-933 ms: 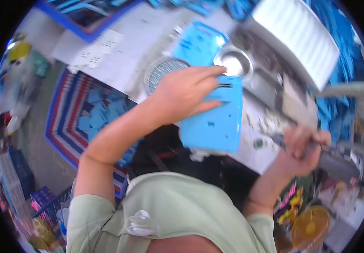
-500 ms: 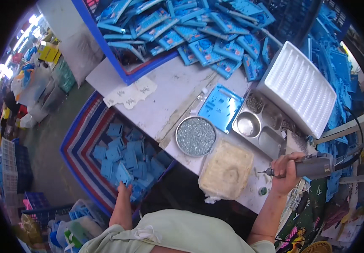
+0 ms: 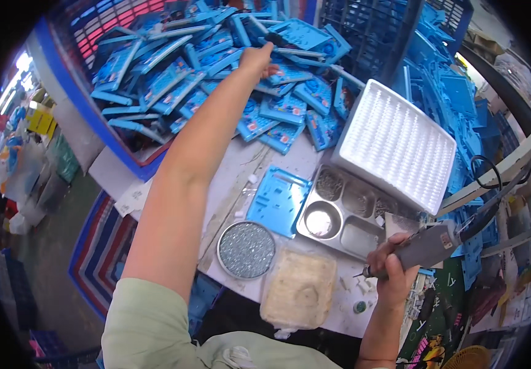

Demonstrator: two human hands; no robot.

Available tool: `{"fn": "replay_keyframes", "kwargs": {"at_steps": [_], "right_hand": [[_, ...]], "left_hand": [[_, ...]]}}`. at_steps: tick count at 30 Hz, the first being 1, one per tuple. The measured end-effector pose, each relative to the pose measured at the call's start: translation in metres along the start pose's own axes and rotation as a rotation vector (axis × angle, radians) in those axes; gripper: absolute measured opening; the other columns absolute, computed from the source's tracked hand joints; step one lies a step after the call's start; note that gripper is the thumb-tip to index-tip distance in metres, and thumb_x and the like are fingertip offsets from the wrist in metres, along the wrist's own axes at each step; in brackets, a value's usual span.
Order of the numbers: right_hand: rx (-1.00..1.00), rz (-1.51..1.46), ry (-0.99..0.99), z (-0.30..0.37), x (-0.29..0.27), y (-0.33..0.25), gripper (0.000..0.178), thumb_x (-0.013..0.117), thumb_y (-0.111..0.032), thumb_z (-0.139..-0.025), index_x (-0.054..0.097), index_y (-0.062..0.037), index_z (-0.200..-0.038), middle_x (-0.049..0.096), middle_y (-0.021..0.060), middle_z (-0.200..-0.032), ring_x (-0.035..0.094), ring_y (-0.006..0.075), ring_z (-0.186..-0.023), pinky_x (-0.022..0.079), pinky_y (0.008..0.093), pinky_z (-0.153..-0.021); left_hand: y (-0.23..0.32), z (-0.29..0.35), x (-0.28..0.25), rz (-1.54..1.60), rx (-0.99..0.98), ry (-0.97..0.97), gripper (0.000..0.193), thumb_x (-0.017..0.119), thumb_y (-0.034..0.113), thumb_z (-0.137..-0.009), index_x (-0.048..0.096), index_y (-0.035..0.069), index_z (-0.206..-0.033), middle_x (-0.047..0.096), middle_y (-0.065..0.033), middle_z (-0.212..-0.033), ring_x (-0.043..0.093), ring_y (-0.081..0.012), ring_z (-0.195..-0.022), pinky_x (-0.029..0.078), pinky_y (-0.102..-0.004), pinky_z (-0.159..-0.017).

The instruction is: Assembling the internal components and outer casing of a blue electronic device.

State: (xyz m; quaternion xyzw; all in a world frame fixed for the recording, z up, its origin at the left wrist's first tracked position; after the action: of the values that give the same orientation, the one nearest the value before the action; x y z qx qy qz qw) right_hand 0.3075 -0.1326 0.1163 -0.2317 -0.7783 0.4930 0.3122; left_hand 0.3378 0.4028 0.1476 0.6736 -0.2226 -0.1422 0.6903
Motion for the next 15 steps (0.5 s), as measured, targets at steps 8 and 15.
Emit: {"fn": "replay_keyframes", "kwargs": {"at_steps": [8, 15], "right_hand": [[0.052, 0.023, 0.060, -0.002, -0.030, -0.001, 0.043, 0.077, -0.020, -0.087, 0.050, -0.0016, -0.115, 0.058, 0.0074, -0.072, 0.057, 0.0173, -0.058, 0.051, 0.0326, -0.060], [0.062, 0.089, 0.112, -0.002, -0.040, -0.003, 0.045, 0.077, -0.025, -0.087, 0.049, -0.0042, -0.116, 0.050, 0.0033, -0.068, 0.047, 0.0134, -0.057, 0.041, 0.0312, -0.056]], "left_hand": [[0.080, -0.010, 0.152, -1.427, 1.001, 0.347, 0.034, 0.068, 0.038, -0.087, 0.075, 0.013, -0.109, 0.069, -0.0093, -0.114, 0.061, -0.0315, -0.116, 0.046, -0.0513, -0.094], [0.079, -0.032, 0.153, -1.562, 0.936, 0.357, 0.027, 0.055, 0.019, -0.095, 0.076, 0.016, -0.112, 0.070, -0.0073, -0.116, 0.057, -0.0272, -0.120, 0.036, -0.0499, -0.101]]}}
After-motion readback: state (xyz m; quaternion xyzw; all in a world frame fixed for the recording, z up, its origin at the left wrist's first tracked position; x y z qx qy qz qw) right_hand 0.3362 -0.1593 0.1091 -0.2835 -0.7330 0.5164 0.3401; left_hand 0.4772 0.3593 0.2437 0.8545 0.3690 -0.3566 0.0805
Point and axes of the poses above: each hand's wrist, its own z-axis away from the middle knuckle, its own x-axis out of the palm, y = z × x, the point moved 8 cm from there along -z, towards the middle knuckle
